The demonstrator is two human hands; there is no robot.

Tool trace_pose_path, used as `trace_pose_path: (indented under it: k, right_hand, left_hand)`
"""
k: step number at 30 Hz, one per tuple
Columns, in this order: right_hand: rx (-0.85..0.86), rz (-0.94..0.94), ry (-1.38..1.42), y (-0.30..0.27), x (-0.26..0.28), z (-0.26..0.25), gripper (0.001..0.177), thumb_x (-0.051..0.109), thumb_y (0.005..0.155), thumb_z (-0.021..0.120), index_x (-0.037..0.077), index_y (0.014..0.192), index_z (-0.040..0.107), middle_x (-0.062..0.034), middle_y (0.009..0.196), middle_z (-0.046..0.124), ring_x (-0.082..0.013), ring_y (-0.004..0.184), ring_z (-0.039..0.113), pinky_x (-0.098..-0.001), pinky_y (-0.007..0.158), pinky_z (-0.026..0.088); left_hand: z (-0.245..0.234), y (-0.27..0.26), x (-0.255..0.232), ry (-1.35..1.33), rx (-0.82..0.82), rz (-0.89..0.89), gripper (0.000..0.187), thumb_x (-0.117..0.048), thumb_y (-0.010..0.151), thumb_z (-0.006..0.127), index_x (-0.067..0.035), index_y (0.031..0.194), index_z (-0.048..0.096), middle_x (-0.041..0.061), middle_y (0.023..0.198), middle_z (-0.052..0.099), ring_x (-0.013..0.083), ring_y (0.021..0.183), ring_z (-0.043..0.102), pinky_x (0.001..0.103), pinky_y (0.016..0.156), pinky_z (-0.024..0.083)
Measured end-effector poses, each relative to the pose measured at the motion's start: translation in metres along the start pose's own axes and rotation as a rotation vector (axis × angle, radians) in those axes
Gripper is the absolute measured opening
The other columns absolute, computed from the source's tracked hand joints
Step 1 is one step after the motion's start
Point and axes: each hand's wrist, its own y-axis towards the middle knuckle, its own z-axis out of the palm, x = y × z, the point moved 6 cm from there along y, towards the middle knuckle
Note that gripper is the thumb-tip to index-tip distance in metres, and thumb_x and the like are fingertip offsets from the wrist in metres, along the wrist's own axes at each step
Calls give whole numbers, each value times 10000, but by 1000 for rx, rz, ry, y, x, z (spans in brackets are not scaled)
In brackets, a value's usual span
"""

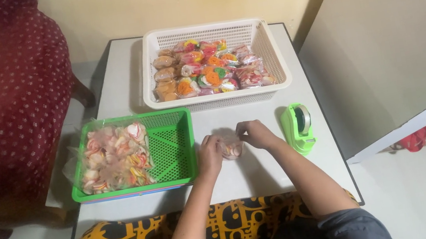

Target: Sealing small plastic bags of snacks using a manual bag sealer and organizing them into baskets.

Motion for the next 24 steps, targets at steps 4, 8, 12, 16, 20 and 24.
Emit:
trace_pose_path:
  k: [4, 8, 12, 16, 20, 24]
  right_hand:
    - [-5, -3, 249, -2, 3, -8, 118, 115, 940, 711, 66, 1046, 728, -150, 1110, 769, -356, 1148, 701, -511, 1022, 541]
    - [-78, -73, 448, 0, 1, -17, 99, 159, 977, 685, 72, 1019, 668, -149, 1035, 761, -359, 1105, 707, -521, 986, 544]
    - [-119, -67, 575, -4, 7, -22, 108, 173, 1000, 667, 77, 1026, 623, -156, 1053, 757, -312, 1077, 708, -466, 959, 564]
    - [-105, -78, 671, -1, 1, -14, 116, 169, 1004, 661, 70, 1007, 601, -153, 1036, 758, -298, 1070, 712, -448, 947, 578]
    - [-97, -71, 764, 0, 1, -13, 102, 152, 1006, 656, 69, 1024, 600, -116, 995, 758, -231, 1003, 715, -388, 906, 601]
    - [-118, -95, 730, 2, 5, -15, 74, 157, 993, 676, 106, 1006, 624, -60, 914, 748, -176, 897, 713, -333, 817, 594]
  left_hand:
    - [-19, 2, -9, -218, -78, -115, 222, 2, 883, 678, -104, 1077, 659, 67, 949, 657, 289, 986, 696, 338, 782, 611]
    - [-19, 3, -5, -479, -116, -257, 532, -47, 842, 751, -71, 1338, 561, 147, 1188, 652, 304, 1134, 670, 385, 909, 593]
    - [14, -3, 14, -614, -21, -330, 676, -142, 745, 893, -25, 1345, 605, 178, 1269, 683, 312, 1183, 671, 402, 964, 582]
    - [28, -6, 26, -720, -71, -381, 494, -108, 844, 818, 39, 1275, 627, 221, 1196, 707, 341, 1165, 675, 429, 994, 557]
    - [24, -6, 25, -682, -106, -387, 356, -188, 856, 837, -56, 1159, 705, 126, 1101, 752, 269, 1115, 697, 389, 973, 546]
    - [18, -4, 21, -651, -120, -439, 192, -245, 895, 801, -140, 1050, 759, 36, 975, 772, 187, 975, 727, 335, 839, 590]
